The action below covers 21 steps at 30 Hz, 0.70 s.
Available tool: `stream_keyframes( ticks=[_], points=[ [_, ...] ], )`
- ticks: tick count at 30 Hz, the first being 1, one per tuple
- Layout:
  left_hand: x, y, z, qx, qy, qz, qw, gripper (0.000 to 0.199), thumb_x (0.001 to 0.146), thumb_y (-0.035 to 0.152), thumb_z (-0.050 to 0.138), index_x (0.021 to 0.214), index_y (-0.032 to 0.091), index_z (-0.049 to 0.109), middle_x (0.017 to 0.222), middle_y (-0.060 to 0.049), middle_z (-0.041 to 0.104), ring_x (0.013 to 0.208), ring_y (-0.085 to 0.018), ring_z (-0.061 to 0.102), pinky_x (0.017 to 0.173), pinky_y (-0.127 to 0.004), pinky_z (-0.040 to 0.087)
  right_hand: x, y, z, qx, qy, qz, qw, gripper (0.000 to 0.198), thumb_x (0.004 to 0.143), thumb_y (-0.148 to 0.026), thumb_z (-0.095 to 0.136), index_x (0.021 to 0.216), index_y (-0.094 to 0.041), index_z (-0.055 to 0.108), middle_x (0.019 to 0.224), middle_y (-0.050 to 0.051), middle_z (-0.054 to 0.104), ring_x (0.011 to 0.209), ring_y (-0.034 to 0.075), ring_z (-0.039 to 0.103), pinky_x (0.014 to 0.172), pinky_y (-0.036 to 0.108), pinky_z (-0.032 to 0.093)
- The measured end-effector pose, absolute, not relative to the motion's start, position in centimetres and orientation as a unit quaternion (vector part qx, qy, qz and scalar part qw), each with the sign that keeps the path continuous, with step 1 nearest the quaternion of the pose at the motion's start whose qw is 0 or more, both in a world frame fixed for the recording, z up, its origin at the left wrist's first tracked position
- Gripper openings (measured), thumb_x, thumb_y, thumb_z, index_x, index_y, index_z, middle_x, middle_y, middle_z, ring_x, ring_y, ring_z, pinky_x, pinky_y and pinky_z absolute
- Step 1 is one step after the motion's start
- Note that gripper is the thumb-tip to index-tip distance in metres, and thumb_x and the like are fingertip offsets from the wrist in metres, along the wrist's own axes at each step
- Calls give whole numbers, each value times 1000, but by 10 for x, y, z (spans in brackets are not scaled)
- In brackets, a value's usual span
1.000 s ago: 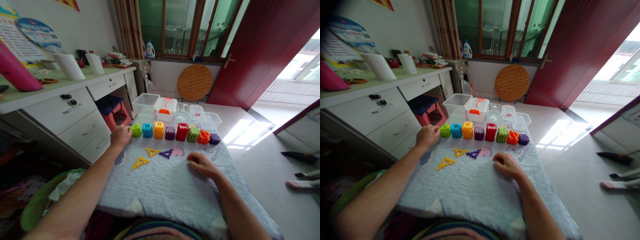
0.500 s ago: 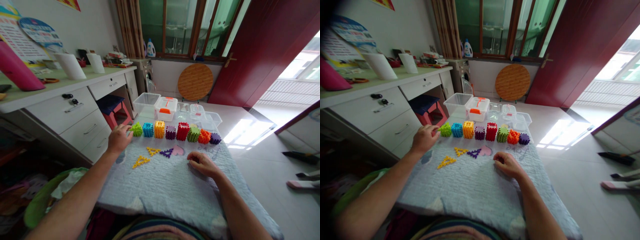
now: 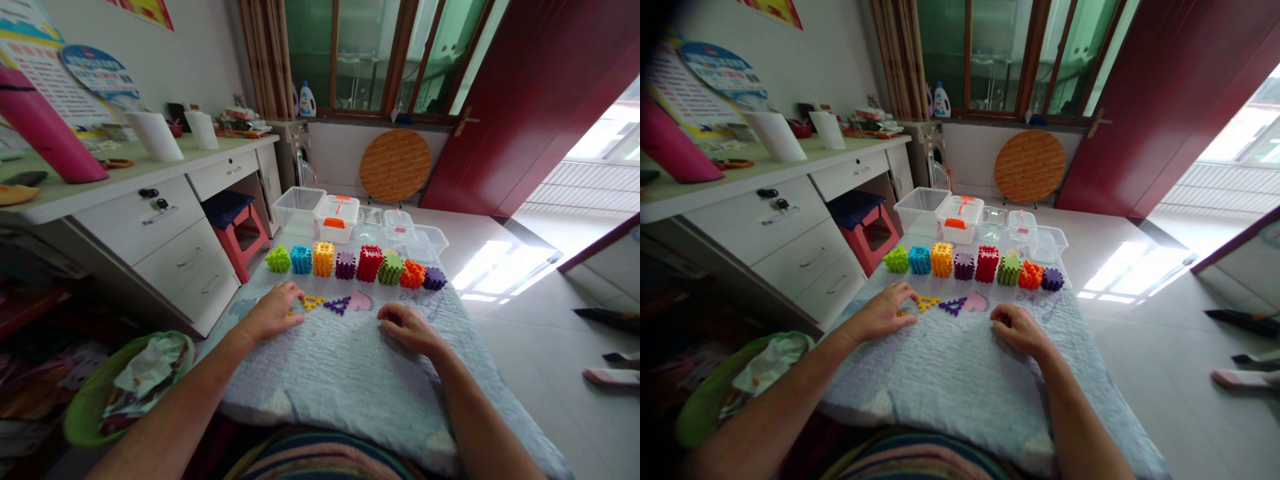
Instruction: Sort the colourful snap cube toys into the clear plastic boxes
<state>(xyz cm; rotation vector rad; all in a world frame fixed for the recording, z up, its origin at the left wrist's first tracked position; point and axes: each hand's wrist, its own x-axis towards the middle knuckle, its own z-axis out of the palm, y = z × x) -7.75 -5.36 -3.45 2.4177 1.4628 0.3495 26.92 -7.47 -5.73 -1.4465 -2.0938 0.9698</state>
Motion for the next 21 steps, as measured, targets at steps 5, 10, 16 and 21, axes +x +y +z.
stream_keyframes(
  ticks=[5, 10, 16, 21],
  points=[
    [-83, -64, -33, 821, 543, 50, 170, 20, 70, 26, 66, 89, 20, 63, 92, -4, 62, 87, -22, 60, 78, -31, 46, 269, -75, -57, -515, -756, 349, 203, 14, 76, -22, 51, 84, -17, 62, 64, -3, 53, 58, 11, 45, 55, 24, 34],
    [-89, -70, -31, 809, 555, 61, 186, 15, 76, 22, 57, 88, 19, 65, 88, -4, 66, 79, -21, 62, 71, -28, 43, 270, -74, -58, -516, -764, 336, 192, 16, 76, -22, 51, 86, -17, 63, 68, -2, 57, 60, 11, 48, 57, 24, 35],
    [-88, -68, -19, 795, 539, 77, 269, 23, 82, 24, 50, 97, 19, 67, 90, -3, 70, 83, -20, 64, 74, -26, 43, 270, -74, -58, -518, -761, 341, 188, 16, 77, -23, 51, 86, -17, 62, 66, -2, 55, 60, 12, 48, 57, 24, 35],
    [-89, -64, -26, 799, 540, 43, 260, 42, 76, 25, 59, 117, 20, 63, 108, -5, 67, 93, -22, 63, 82, -28, 46, 269, -74, -58, -518, -764, 336, 190, 15, 77, -22, 51, 86, -17, 62, 68, -2, 56, 60, 11, 47, 57, 24, 35]
  ],
)
